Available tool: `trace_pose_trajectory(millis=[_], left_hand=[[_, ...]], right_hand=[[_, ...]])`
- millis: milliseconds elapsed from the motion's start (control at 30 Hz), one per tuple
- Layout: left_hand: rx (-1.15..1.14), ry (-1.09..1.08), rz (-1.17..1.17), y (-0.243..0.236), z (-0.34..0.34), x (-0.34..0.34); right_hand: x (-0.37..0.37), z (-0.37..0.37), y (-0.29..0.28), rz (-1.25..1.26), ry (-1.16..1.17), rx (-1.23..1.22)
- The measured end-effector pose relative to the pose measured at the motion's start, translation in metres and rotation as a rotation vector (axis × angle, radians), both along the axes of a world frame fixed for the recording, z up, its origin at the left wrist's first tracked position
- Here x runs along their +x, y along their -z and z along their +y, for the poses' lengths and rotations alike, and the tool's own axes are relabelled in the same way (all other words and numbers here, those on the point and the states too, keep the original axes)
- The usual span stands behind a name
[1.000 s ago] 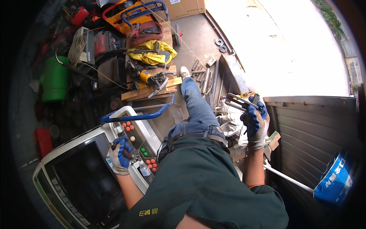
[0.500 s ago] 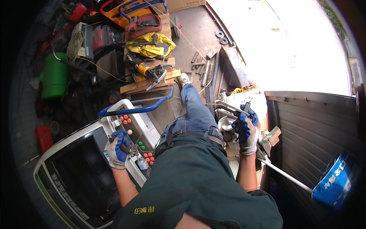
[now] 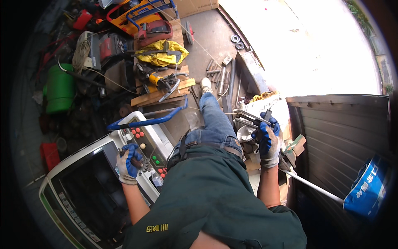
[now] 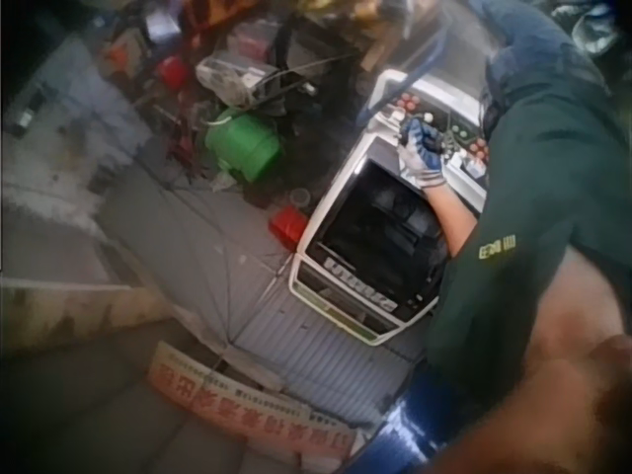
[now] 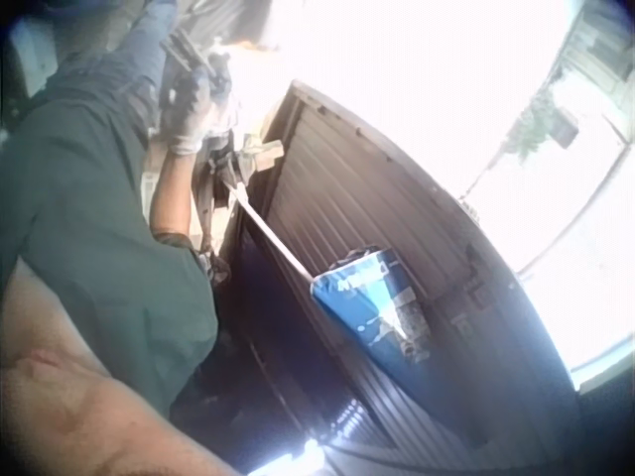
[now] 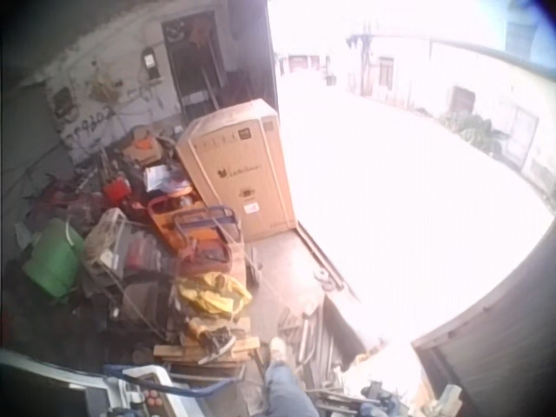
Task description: The person operates a milling machine, adjusting the workpiece and using a brush to clear debris. They then move to a bench vise to measure a metal rod with calipers.
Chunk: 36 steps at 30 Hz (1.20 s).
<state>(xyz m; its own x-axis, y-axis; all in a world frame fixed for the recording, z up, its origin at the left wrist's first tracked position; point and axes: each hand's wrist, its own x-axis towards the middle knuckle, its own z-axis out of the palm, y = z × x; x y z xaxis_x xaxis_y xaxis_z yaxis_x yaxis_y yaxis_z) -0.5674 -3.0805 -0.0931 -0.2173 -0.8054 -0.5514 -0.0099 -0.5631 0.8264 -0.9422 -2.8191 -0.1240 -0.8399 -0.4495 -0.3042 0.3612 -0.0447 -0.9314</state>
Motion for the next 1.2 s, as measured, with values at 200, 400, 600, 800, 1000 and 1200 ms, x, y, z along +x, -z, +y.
trace_pose_trajectory(millis=[200, 400, 600, 800, 1000, 1200], left_hand=[[0.027, -0.005, 0.099, 0.014, 0.004, 0.017], [0.011, -0.101, 0.11, 0.024, 0.013, 0.029], [0.006, -0.091, 0.07, 0.013, 0.018, 0.025], [-0.068, -0.107, 0.004, 0.018, 0.014, 0.015], [-0.029, -0.022, -0.086, 0.002, 0.009, -0.017], [-0.006, 0.035, -0.213, -0.009, -0.002, -0.031]], right_hand=[[-0.002, 0.003, 0.004, -0.04, -0.038, 0.05], [0.001, -0.014, 0.003, 0.081, -0.023, 0.079], [0.001, -0.023, -0.004, 0.031, -0.066, 0.072], [-0.003, -0.021, 0.001, 0.097, -0.088, 0.063], [-0.024, -0.016, -0.001, 0.015, -0.036, 0.102], [-0.069, -0.021, 0.004, 0.104, 0.044, 0.186]])
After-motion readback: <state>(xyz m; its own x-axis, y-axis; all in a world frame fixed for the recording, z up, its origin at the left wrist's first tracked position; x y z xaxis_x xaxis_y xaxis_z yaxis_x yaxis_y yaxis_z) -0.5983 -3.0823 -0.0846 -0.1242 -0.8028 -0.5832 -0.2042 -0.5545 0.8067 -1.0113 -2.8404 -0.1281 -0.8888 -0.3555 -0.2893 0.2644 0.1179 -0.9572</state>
